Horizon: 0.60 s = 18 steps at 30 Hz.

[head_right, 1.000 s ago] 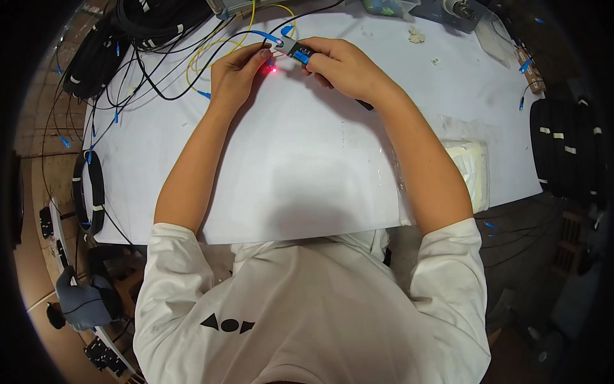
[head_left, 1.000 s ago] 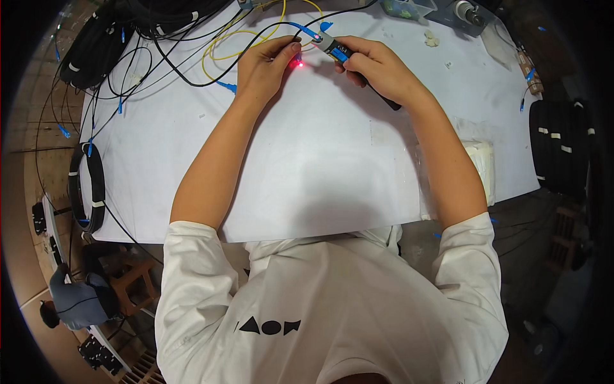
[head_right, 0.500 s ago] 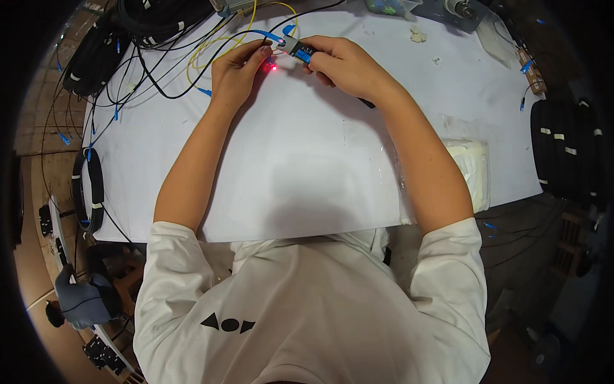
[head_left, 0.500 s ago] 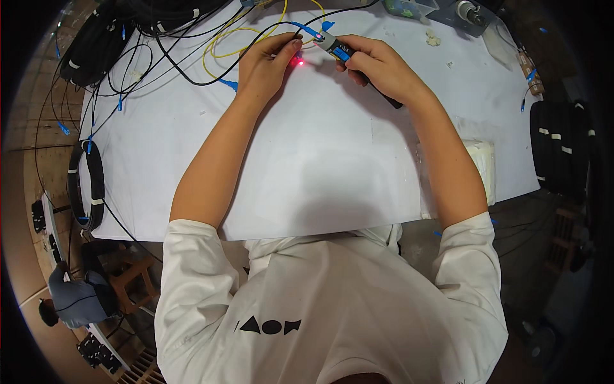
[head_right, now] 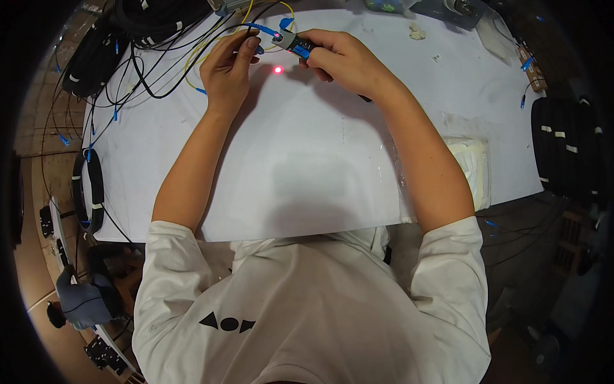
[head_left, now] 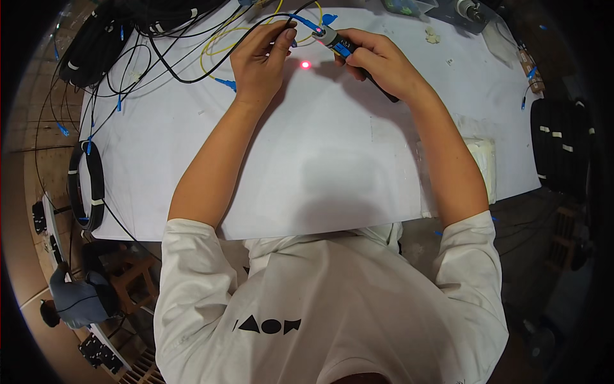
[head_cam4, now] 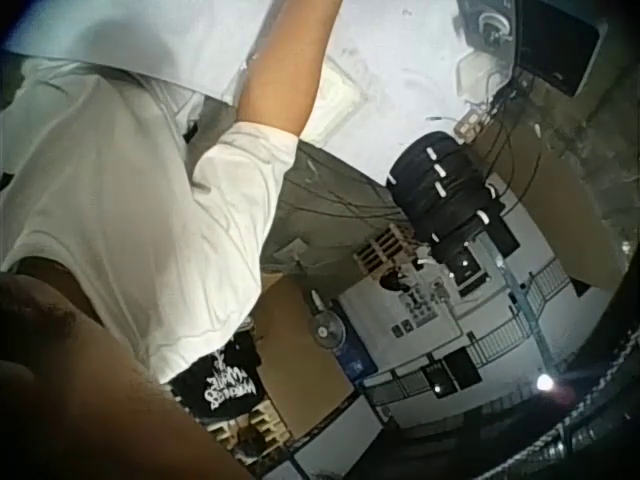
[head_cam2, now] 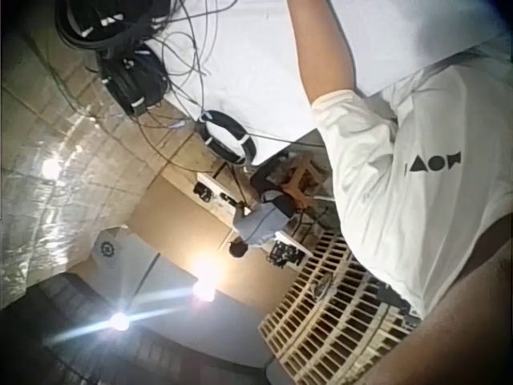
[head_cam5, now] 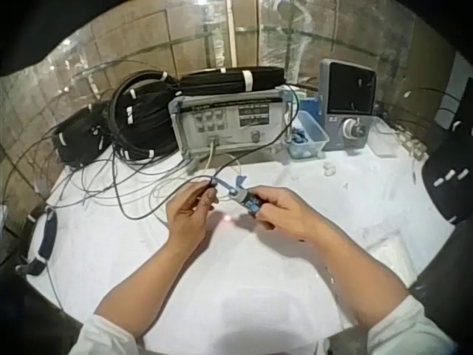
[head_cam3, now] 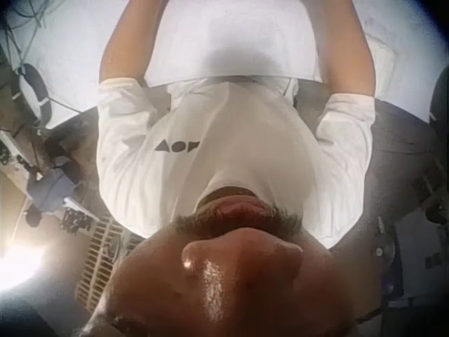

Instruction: Connecting fiber optic cables to measurement equipment and verifying light continuity using a visual fault locator laser source.

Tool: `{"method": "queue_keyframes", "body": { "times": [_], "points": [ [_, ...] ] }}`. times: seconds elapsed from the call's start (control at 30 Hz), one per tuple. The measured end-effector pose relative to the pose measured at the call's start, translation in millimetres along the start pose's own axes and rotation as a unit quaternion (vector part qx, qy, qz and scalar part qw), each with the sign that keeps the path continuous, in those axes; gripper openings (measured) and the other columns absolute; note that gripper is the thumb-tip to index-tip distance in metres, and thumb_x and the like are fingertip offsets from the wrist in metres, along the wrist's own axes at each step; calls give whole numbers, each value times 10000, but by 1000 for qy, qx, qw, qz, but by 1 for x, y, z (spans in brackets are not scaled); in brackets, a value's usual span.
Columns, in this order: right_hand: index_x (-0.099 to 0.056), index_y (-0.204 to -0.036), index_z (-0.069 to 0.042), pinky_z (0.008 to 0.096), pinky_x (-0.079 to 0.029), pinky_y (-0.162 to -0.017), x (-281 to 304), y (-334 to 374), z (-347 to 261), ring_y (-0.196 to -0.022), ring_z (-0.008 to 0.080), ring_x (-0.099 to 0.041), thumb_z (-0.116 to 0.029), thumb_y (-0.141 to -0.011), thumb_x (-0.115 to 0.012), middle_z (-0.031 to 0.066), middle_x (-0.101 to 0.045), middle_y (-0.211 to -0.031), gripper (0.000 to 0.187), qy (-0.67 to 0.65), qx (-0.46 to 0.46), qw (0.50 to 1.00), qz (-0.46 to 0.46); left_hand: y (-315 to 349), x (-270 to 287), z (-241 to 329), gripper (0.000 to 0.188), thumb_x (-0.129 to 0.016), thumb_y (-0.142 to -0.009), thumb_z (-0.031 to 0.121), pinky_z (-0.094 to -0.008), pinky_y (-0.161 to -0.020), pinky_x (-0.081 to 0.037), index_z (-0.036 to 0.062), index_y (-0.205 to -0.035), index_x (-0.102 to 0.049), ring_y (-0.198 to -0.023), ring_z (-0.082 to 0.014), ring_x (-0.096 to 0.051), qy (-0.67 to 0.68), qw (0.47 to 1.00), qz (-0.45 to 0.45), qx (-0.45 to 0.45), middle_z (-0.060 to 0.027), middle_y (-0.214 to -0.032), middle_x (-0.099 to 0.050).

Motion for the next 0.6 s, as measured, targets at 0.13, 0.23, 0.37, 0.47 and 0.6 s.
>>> {"method": "queue_keyframes", "body": {
  "times": [0.13,0.23,0.37,0.47,0.6],
  "points": [
    [-618,-1115,-9,247,-412,-605,3,0,2,-650,81,-482,-113,-844,-487,12,-603,-835,319,0,14,1000,-12,-1,0,4,193,-662,-942,87,-236,-660,-571,-31,-1092,-687,-790,-100,-643,7,1000,15,-18,-67,-962,-673],
    [-627,-1084,-15,239,-402,-593,1,-1,2,-638,74,-479,-165,-909,-521,1,-598,-827,254,14,17,1000,-6,-1,0,4,190,-658,-943,78,-240,-660,-576,-32,-1095,-687,-791,-102,-643,30,999,22,-4,-71,-967,-672],
    [-671,-1079,-26,255,-384,-584,1,-1,2,-610,76,-461,-176,-881,-557,-15,-526,-667,274,-4,16,1000,17,-1,1,4,196,-660,-942,83,-240,-660,-578,-37,-1096,-681,-782,-100,-644,14,999,23,-18,-74,-962,-676],
    [-677,-1066,-26,256,-381,-581,1,-1,3,-605,78,-460,-178,-875,-559,-15,-519,-655,270,-2,20,1000,9,-1,1,4,197,-665,-940,82,-240,-656,-575,-45,-1091,-675,-766,-101,-643,29,999,27,-9,-78,-956,-682],
    [-683,-1046,-28,256,-379,-577,2,0,4,-603,80,-468,-185,-871,-561,-14,-510,-636,264,12,19,1000,10,0,1,2,193,-669,-935,74,-237,-651,-565,-50,-1083,-673,-753,-103,-639,26,999,32,-3,-78,-932,-687]
  ]
}}
Point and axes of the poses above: each hand's wrist, its own y-axis away from the middle knuckle, its own x-axis out of the back of the hand, z = x × y, the point moved 4 cm from there along -y, towards the middle knuckle
